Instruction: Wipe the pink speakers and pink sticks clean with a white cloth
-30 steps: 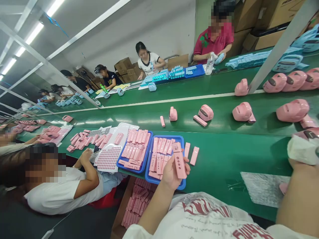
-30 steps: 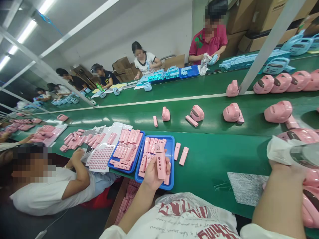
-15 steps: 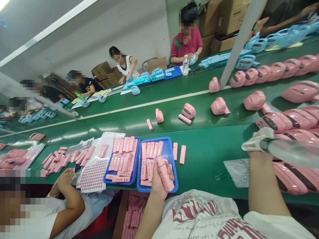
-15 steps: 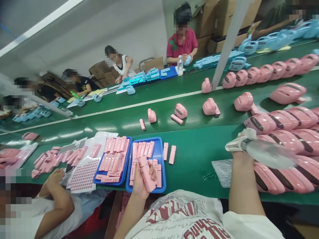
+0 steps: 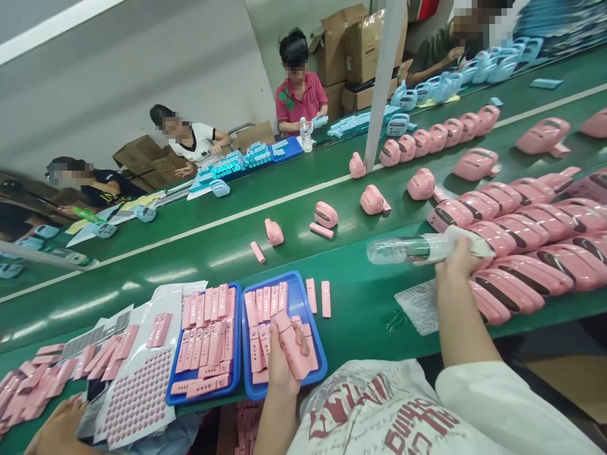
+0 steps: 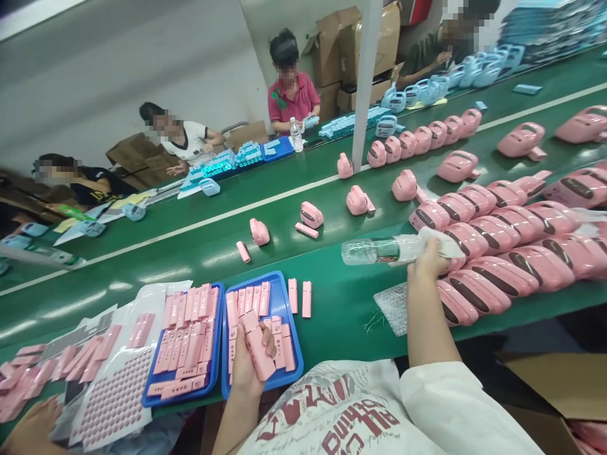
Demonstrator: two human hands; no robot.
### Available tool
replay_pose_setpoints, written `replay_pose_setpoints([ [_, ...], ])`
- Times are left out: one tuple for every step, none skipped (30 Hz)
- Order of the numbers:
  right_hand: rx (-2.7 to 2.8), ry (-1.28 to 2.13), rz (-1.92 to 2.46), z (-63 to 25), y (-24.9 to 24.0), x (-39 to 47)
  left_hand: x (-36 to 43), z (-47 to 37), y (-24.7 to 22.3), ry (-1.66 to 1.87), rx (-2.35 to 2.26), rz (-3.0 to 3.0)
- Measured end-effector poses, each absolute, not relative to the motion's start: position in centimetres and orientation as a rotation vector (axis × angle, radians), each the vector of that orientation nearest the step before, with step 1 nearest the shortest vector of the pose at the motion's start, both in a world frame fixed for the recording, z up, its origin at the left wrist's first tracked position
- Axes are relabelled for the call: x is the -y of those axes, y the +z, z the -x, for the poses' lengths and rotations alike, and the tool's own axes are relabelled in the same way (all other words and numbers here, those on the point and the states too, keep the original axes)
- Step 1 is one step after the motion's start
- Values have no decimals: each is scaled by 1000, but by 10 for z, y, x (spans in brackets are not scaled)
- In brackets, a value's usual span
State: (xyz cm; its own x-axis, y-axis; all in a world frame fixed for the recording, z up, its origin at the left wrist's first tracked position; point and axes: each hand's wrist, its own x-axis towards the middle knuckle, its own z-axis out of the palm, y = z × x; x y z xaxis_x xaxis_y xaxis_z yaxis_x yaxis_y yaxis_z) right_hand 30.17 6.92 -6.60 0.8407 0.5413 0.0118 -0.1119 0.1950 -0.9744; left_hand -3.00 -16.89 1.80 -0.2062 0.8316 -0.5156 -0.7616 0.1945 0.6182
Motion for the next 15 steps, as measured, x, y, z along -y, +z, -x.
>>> replay_pose_setpoints([
  [363,418,1344,-300,-62,-68,168,30,18,1436,-1040,-84],
  [352,380,1371,-297,-58,-66,167,29,17,1418,-1052,-81],
  [365,361,1386,-292,-55,-64,167,29,15,1400,-1066,-80],
  [399,363,1391,-286,-52,-61,165,27,14,1385,-1080,-79],
  [445,382,1386,-279,-51,-57,164,26,12,1371,-1090,-79],
  [494,411,1372,-271,-51,-54,162,25,11,1360,-1098,-80],
  [536,444,1353,-264,-51,-52,161,23,10,1350,-1104,-80],
  [564,480,1333,-258,-52,-50,160,22,10,1340,-1106,-81],
  [572,512,1316,-253,-54,-49,158,21,10,1332,-1106,-83],
  [562,540,1300,-249,-57,-49,157,20,9,1326,-1104,-86],
  [533,564,1285,-247,-60,-50,157,20,9,1323,-1102,-90],
  [488,588,1269,-246,-64,-52,157,20,8,1321,-1101,-92],
  [431,614,1251,-246,-69,-55,157,21,7,1323,-1097,-93],
  [366,649,1226,-247,-74,-58,157,22,6,1329,-1093,-92],
  [302,693,1202,-248,-79,-62,158,23,5,1335,-1088,-86],
])
